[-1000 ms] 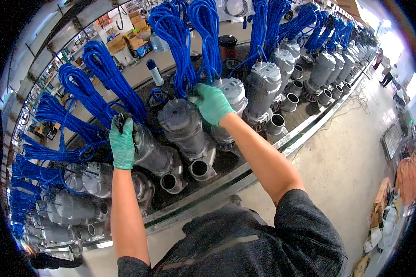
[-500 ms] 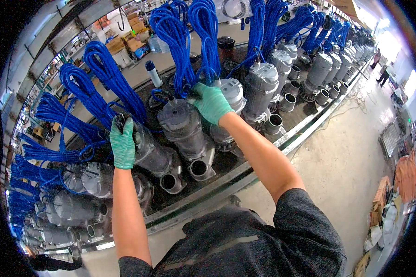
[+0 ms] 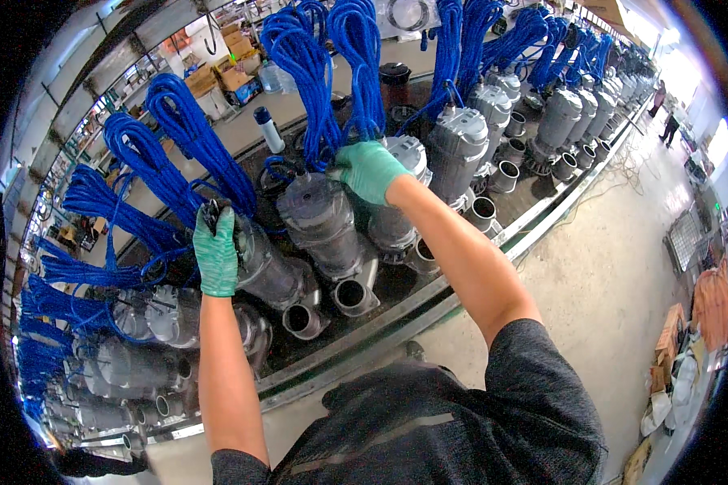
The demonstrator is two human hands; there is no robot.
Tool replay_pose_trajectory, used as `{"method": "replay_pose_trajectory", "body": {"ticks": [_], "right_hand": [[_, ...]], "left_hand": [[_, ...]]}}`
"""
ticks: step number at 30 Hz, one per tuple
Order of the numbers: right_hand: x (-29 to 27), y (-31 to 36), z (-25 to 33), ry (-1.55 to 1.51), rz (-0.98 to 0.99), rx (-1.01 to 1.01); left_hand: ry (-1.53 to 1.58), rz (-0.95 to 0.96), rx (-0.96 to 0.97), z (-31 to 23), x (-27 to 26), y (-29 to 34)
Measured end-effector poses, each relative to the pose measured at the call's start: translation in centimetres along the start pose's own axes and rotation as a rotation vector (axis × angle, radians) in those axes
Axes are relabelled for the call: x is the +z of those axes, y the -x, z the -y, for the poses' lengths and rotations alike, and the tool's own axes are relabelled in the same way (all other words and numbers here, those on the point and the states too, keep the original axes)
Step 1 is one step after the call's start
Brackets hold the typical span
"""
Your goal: The person assembles pump motors by inserting and securing blue cables into the motor housings along a production line.
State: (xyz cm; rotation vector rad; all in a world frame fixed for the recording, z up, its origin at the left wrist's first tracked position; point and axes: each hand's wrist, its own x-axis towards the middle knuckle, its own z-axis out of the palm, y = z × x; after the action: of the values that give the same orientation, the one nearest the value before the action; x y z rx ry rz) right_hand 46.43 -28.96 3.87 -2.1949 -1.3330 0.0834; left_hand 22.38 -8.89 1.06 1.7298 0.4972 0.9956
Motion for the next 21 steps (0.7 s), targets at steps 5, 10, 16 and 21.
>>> {"method": "replay_pose_trajectory", "body": {"ticks": [5, 10, 16, 21], "right_hand": [[3.6, 1.2, -0.7, -0.110, -0.397, -0.106], [5.5, 0.7, -0.6, -0.118, -0.507, -0.080], [6.0, 0.8, -0.2, -0.221, -0.456, 0.097], [4.1, 0.9, 0.0, -0.219, -0.518, 0.025]], "left_hand": [[0.083, 0.039, -0.044, 0.6, -0.2, -0.1], [0.086, 0.028, -0.047, 0.6, -0.4, -0.1], [0.057, 0.005, -0.062, -1.2, 0.1, 0.3], [0.131, 0.023, -0.062, 0.9, -0.3, -0.3]]}}
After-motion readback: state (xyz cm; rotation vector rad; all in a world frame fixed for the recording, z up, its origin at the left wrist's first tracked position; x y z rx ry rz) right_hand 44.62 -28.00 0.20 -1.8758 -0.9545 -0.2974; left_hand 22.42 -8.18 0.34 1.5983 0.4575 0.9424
